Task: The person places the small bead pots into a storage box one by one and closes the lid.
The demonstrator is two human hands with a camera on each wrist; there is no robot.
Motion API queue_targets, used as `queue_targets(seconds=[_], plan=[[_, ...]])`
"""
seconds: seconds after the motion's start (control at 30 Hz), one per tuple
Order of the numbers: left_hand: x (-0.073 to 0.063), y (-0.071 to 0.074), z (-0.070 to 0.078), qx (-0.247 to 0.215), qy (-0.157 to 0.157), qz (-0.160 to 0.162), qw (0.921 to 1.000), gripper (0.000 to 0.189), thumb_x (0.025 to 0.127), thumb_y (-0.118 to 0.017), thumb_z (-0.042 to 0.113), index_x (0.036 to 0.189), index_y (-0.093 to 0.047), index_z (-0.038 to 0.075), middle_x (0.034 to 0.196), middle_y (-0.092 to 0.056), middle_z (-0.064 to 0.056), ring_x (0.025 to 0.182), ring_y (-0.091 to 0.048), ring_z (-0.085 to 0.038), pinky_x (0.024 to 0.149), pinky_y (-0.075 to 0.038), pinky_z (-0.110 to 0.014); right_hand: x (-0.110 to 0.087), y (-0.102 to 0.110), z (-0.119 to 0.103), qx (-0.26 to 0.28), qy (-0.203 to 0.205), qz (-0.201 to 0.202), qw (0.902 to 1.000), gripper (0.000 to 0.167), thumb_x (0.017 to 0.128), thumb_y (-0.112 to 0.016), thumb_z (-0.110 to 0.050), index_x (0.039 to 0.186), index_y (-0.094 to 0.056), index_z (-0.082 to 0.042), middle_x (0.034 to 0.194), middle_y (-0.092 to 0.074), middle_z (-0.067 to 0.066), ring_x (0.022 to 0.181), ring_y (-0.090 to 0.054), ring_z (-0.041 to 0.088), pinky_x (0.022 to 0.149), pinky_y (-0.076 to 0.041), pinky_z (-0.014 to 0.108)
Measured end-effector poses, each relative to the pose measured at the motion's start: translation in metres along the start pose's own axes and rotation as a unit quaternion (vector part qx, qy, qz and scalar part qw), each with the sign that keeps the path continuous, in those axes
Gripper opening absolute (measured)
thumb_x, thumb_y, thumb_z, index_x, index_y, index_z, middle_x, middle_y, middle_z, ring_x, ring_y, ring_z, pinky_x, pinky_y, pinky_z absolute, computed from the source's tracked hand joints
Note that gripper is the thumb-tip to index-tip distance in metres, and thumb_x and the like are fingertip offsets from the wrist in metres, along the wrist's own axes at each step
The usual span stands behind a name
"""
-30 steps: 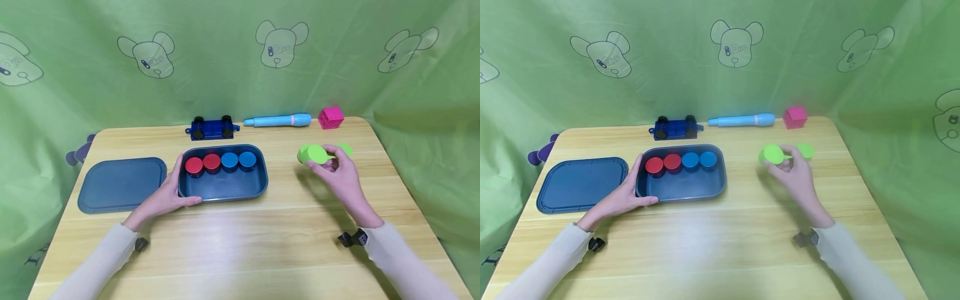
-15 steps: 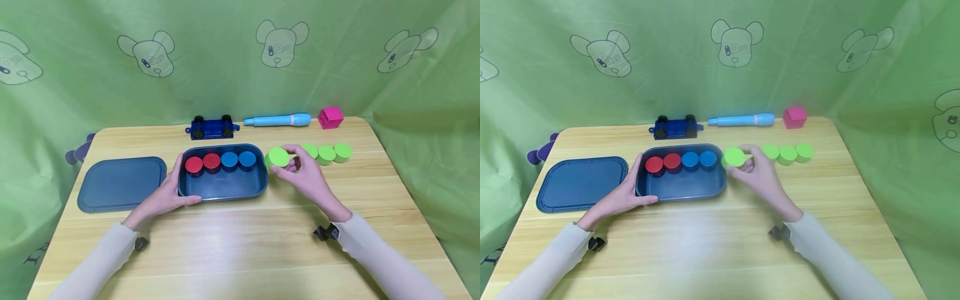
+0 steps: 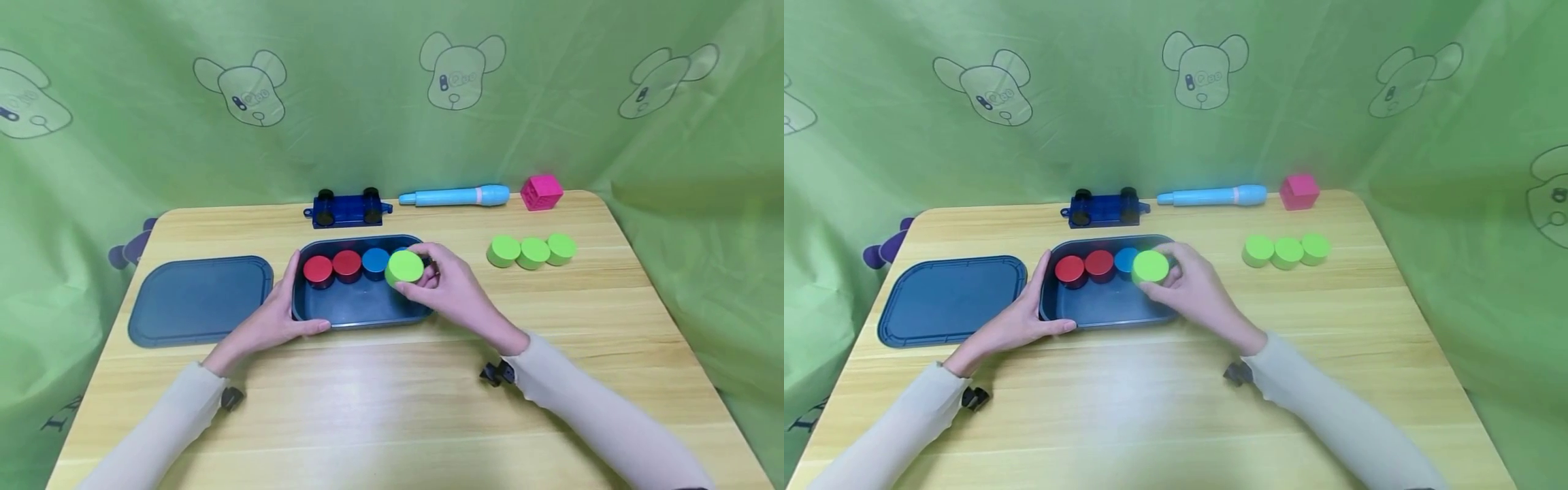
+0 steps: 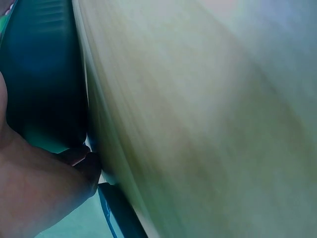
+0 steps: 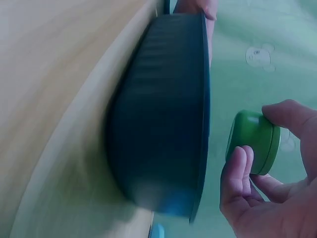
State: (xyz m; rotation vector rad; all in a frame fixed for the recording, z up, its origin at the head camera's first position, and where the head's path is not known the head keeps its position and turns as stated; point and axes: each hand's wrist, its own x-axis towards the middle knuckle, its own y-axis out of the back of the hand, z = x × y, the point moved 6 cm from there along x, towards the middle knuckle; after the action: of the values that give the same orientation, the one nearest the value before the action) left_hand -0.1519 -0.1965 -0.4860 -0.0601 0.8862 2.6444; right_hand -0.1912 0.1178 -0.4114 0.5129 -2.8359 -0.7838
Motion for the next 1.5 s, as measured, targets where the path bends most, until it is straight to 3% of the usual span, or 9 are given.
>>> queue_targets(seconds=[0.27,0.63,0.83,1.03,1.27,1.5], plan=[[-0.001,0.000,0.002,-0.005,-0.004,0.004,1.0000,0.138,0.090,-0.091,0.045,0.175,0.016,0.026,0.182,0.003,-0.009,0.165,-0.005,-0.040,0.122,-0.021,-0.076,0.013,-0.044,-0.010,-0.042,0.015,-0.054,0.9976,0.058,0.092,-0.093,-0.031,0.140,-0.066,-0.012,0.107,-0.065,0.003,0.080,-0.064,0.019,0.071,-0.058,0.033],[0.003,-0.002,0.004,-0.008,-0.023,0.001,0.9997,0.137,0.091,-0.090,0.048,0.175,0.016,0.025,0.182,-0.002,-0.013,0.164,-0.009,-0.043,0.121,-0.021,-0.076,0.034,-0.096,-0.010,-0.080,0.008,-0.132,0.9880,0.064,0.093,-0.091,-0.033,0.146,-0.065,-0.007,0.112,-0.066,0.001,0.077,-0.069,0.011,0.074,-0.060,0.026],[0.003,-0.002,0.006,-0.019,-0.029,0.000,0.9994,0.136,0.091,-0.090,0.045,0.175,0.015,0.025,0.182,-0.002,-0.011,0.165,-0.008,-0.041,0.122,-0.021,-0.075,0.041,-0.116,-0.019,-0.110,0.005,-0.149,0.9827,0.064,0.092,-0.092,-0.029,0.144,-0.066,-0.003,0.125,-0.068,0.007,0.090,-0.067,0.015,0.081,-0.059,0.027],[0.004,-0.002,0.008,-0.026,-0.041,0.003,0.9988,0.136,0.091,-0.091,0.045,0.175,0.015,0.026,0.182,-0.005,-0.012,0.165,-0.012,-0.039,0.123,-0.022,-0.073,0.044,-0.130,-0.025,-0.164,0.011,-0.142,0.9762,0.063,0.091,-0.092,-0.030,0.141,-0.068,-0.001,0.125,-0.073,0.007,0.105,-0.065,0.018,0.087,-0.057,0.030],[0.004,-0.002,0.007,-0.036,-0.047,0.005,0.9982,0.135,0.091,-0.091,0.042,0.175,0.015,0.029,0.182,-0.006,-0.011,0.164,-0.014,-0.039,0.123,-0.023,-0.073,0.043,-0.136,-0.031,-0.138,-0.009,-0.151,0.9788,0.057,0.094,-0.090,-0.022,0.141,-0.068,0.001,0.125,-0.075,0.010,0.101,-0.071,0.015,0.091,-0.060,0.029],[0.001,-0.001,0.003,-0.032,-0.030,0.004,0.9990,0.136,0.091,-0.090,0.044,0.174,0.017,0.030,0.181,-0.008,-0.016,0.163,-0.015,-0.045,0.119,-0.023,-0.078,0.044,-0.140,-0.026,-0.083,-0.037,-0.158,0.9833,0.046,0.098,-0.086,-0.016,0.137,-0.068,-0.001,0.125,-0.074,0.010,0.094,-0.075,0.010,0.087,-0.061,0.025]])
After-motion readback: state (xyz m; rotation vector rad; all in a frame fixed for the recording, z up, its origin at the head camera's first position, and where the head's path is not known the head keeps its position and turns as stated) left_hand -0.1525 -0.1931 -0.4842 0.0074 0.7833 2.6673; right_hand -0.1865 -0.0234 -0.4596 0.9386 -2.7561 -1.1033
